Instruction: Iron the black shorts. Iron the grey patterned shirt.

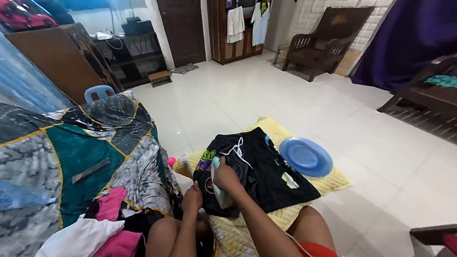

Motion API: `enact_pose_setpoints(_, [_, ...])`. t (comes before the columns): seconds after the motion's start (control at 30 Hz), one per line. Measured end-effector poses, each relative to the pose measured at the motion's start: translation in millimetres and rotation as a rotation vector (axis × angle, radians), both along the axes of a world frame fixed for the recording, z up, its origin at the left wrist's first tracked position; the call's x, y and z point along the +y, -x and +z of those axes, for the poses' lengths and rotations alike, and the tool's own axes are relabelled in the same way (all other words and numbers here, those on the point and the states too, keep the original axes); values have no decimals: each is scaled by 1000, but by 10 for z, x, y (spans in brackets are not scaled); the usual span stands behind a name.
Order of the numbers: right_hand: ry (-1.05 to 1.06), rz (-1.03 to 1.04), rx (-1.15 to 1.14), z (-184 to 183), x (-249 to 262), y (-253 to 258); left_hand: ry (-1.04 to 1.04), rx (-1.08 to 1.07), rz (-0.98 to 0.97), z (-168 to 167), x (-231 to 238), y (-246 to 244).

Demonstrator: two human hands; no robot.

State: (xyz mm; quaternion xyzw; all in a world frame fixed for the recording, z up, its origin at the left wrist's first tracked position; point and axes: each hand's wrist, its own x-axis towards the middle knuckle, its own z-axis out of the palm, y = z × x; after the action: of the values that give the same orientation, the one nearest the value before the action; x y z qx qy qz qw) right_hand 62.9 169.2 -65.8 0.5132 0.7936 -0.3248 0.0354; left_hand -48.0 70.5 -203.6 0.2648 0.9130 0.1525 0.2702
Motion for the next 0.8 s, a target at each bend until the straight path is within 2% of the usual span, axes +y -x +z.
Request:
enact_pose_setpoints(0.17, [-22, -17, 1, -11, 156, 150, 9, -4, 21, 8, -26, 8])
enact_pose_setpoints(0.43, [23, 6, -56, -10, -336, -222, 48, 23, -10, -11, 2, -15])
enact_pose_setpoints(0.67, [10, -17, 5, -22, 128, 113, 51, 27, 46, 51, -13, -18])
enact_pose_setpoints(0.8, [-2, 2, -35, -8, -45, -11, 93, 34, 57, 74, -16, -30])
